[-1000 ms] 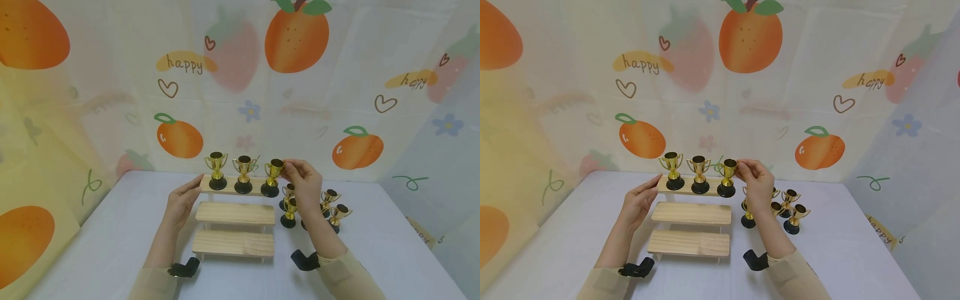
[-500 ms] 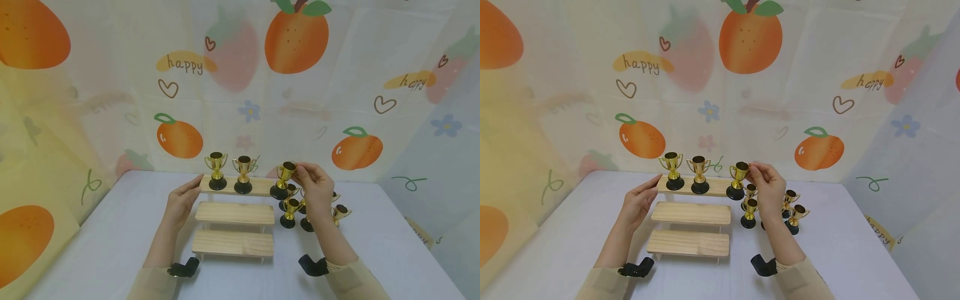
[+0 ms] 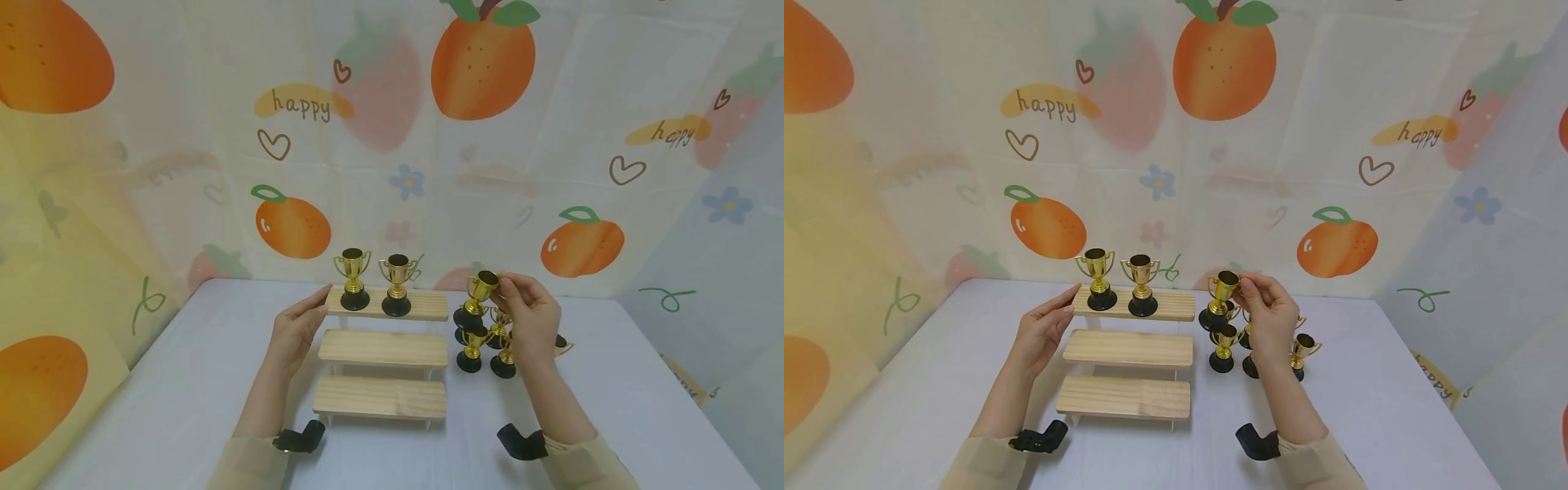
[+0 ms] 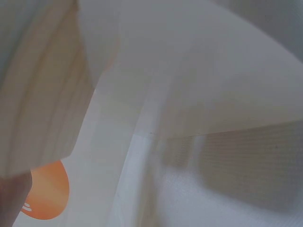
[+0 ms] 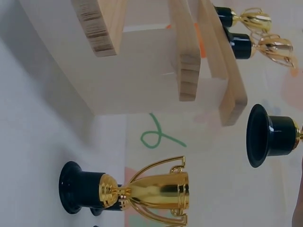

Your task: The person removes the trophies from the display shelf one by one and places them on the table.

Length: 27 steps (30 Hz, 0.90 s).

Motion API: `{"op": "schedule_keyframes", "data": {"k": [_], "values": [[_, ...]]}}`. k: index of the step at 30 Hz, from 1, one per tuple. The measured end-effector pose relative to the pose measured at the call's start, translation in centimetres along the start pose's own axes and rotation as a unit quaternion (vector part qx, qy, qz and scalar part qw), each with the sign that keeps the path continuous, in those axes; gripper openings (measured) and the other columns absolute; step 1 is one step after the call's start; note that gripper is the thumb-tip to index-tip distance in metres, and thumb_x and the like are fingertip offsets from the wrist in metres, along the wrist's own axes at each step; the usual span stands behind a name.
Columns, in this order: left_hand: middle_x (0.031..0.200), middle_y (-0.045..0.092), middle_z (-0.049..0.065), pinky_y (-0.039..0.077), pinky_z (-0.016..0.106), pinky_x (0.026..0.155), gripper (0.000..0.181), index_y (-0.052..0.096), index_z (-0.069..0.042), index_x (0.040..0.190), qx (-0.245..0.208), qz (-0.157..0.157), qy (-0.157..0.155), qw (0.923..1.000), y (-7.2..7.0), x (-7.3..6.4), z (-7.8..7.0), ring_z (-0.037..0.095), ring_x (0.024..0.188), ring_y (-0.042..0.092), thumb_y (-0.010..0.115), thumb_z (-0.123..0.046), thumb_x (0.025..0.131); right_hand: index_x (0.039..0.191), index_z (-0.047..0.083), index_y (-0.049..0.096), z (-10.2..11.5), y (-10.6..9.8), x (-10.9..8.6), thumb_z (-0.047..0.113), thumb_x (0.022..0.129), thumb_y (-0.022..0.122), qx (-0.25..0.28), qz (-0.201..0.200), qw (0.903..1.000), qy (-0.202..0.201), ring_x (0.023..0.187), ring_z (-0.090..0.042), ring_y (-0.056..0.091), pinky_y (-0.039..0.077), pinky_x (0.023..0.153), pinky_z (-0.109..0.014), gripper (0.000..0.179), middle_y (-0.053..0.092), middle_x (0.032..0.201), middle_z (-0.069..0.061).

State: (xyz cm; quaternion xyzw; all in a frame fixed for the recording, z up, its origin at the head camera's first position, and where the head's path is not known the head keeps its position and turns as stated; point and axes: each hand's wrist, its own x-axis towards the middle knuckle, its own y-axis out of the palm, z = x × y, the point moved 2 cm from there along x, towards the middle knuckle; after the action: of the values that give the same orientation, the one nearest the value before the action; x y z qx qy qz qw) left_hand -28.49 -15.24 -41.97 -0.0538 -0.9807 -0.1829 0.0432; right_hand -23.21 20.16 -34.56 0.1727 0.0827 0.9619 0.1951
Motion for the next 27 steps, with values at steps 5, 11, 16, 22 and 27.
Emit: {"op": "schedule_keyframes", "data": {"k": [5,11,16,22,27], "values": [[0.118,0.07,-0.018,0.047,0.013,0.108,0.049,0.043,0.009,0.141,-0.007,-0.004,0.003,1.0,0.0,0.0,0.1,-0.003,0.117,0.063,0.058,0.002,0.094,0.105,0.0,0.068,-0.4,-0.6,-0.2,0.014,0.093,0.065,-0.001,-0.007,0.9998,0.018,0.084,-0.005,0.074,0.062,0.082,-0.022,0.019,0.076,0.089,0.009],[0.118,0.07,-0.018,0.047,0.014,0.108,0.049,0.042,0.01,0.14,-0.01,-0.004,0.003,0.9999,0.0,-0.1,0.1,-0.003,0.117,0.063,0.057,0.003,0.094,0.097,0.007,0.07,-0.8,-1.2,-0.7,0.01,0.093,0.065,0.002,-0.016,0.9994,0.03,0.078,-0.004,0.073,0.063,0.079,-0.02,0.008,0.075,0.085,0.009],[0.118,0.07,-0.019,0.046,0.013,0.108,0.049,0.042,0.009,0.14,-0.009,-0.003,0.004,0.9999,0.0,-0.1,0.1,-0.004,0.118,0.062,0.057,0.002,0.094,0.094,0.011,0.071,-1.2,-1.7,-1.1,0.008,0.093,0.064,-0.011,-0.016,0.9991,0.036,0.078,-0.002,0.073,0.063,0.077,-0.02,0.007,0.075,0.084,0.01],[0.119,0.07,-0.018,0.047,0.013,0.108,0.048,0.043,0.009,0.14,-0.011,-0.004,0.004,0.9999,-0.1,-0.1,0.1,-0.003,0.118,0.062,0.057,0.002,0.094,0.094,0.01,0.071,-1.9,-2.3,-1.4,0.01,0.093,0.065,-0.018,-0.017,0.9989,0.04,0.076,-0.002,0.072,0.063,0.074,-0.019,0.006,0.075,0.084,0.011],[0.121,0.069,-0.019,0.046,0.013,0.108,0.051,0.042,0.009,0.142,-0.001,0.002,0.002,1.0,-0.1,0.0,0.1,-0.004,0.119,0.061,0.058,0.0,0.095,0.093,0.01,0.071,-2.5,-2.8,-1.8,0.008,0.093,0.065,-0.016,-0.017,0.9989,0.041,0.077,-0.002,0.073,0.063,0.075,-0.021,0.007,0.075,0.084,0.01]]}}
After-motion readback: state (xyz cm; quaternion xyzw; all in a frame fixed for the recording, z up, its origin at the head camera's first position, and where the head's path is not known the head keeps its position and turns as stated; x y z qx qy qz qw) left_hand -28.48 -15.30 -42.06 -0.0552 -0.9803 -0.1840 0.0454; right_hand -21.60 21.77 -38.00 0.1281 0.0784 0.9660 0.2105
